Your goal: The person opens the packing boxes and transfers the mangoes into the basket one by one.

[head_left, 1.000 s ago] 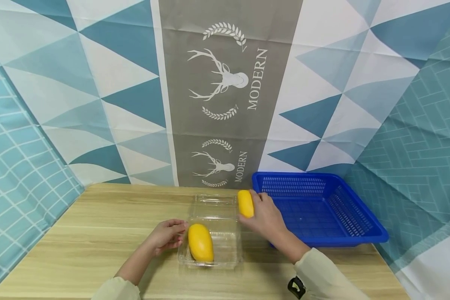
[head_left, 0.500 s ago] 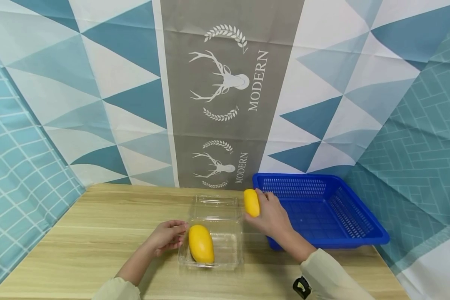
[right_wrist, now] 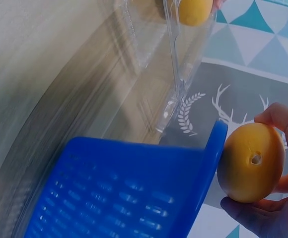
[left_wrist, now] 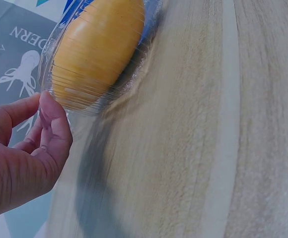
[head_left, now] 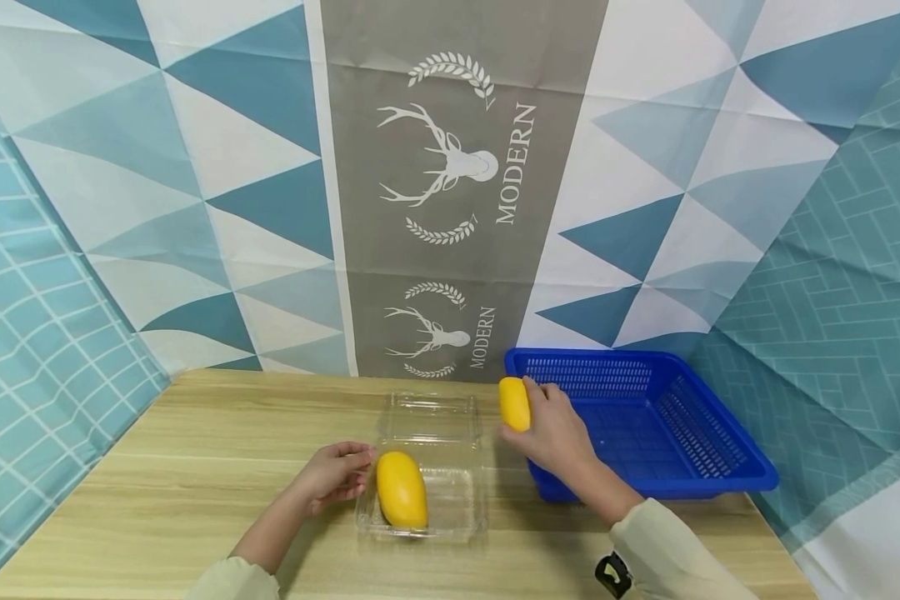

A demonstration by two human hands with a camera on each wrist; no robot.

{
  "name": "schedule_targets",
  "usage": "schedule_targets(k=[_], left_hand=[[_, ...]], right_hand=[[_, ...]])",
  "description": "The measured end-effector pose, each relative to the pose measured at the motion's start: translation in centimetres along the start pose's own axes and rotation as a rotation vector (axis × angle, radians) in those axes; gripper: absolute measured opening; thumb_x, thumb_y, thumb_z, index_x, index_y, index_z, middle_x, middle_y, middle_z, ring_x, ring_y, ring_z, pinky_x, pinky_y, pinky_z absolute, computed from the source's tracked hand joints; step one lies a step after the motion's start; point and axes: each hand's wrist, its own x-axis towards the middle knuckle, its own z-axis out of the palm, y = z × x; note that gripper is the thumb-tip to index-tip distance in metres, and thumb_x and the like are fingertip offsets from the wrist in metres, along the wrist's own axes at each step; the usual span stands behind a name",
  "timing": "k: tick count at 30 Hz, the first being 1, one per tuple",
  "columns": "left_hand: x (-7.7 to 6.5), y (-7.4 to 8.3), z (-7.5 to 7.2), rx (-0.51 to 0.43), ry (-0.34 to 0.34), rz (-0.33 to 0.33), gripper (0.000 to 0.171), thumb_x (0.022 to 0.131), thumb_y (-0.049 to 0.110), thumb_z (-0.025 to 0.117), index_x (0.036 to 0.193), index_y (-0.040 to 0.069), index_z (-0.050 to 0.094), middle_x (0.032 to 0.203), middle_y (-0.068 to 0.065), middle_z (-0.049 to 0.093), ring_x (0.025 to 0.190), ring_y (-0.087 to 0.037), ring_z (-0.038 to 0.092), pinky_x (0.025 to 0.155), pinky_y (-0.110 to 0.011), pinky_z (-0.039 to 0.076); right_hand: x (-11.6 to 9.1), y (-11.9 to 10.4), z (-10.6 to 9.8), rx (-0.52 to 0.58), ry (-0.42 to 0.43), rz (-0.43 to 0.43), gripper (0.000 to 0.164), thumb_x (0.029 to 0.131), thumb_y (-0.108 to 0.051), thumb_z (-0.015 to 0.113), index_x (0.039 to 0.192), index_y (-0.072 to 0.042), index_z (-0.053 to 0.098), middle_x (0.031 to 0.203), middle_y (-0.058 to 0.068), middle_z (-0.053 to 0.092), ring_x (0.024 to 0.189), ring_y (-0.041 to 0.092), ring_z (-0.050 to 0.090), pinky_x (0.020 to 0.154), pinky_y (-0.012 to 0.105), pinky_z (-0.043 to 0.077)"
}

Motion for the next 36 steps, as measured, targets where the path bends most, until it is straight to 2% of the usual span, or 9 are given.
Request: schedule_targets(k=[8,17,36], left_hand=[[0.1,0.0,0.0,-0.001,-0.001,0.000,0.045,0.095,0.020,0.054,0.126,-0.010,0.042,0.080,0.000,0.057,0.065,-0.007,0.054,0.058,-0.017,0.052],[0.1,0.0,-0.1,0.001,0.005,-0.001,0.046,0.094,0.021,0.055,0.126,-0.010,0.042,0.081,-0.001,0.058,0.065,-0.007,0.055,0.058,-0.017,0.052],[0.1,0.0,0.0,0.007,-0.003,0.003,0.045,0.095,0.020,0.053,0.127,-0.011,0.041,0.081,-0.001,0.057,0.064,-0.007,0.054,0.058,-0.017,0.052]], right_hand=[[0.2,0.5,-0.3,-0.014,-0.017,0.034,0.079,0.072,-0.041,0.069,0.138,-0.005,0.044,0.113,0.018,0.054,0.080,0.022,0.049,0.053,0.027,0.044],[0.6,1.5,-0.4,-0.033,-0.028,0.064,0.081,0.073,-0.041,0.069,0.139,-0.004,0.042,0.115,0.019,0.053,0.084,0.024,0.051,0.060,0.033,0.050],[0.8,4.0,-0.1,-0.046,-0.035,0.116,0.082,0.075,-0.040,0.070,0.140,-0.002,0.038,0.119,0.022,0.052,0.090,0.028,0.051,0.069,0.042,0.054]])
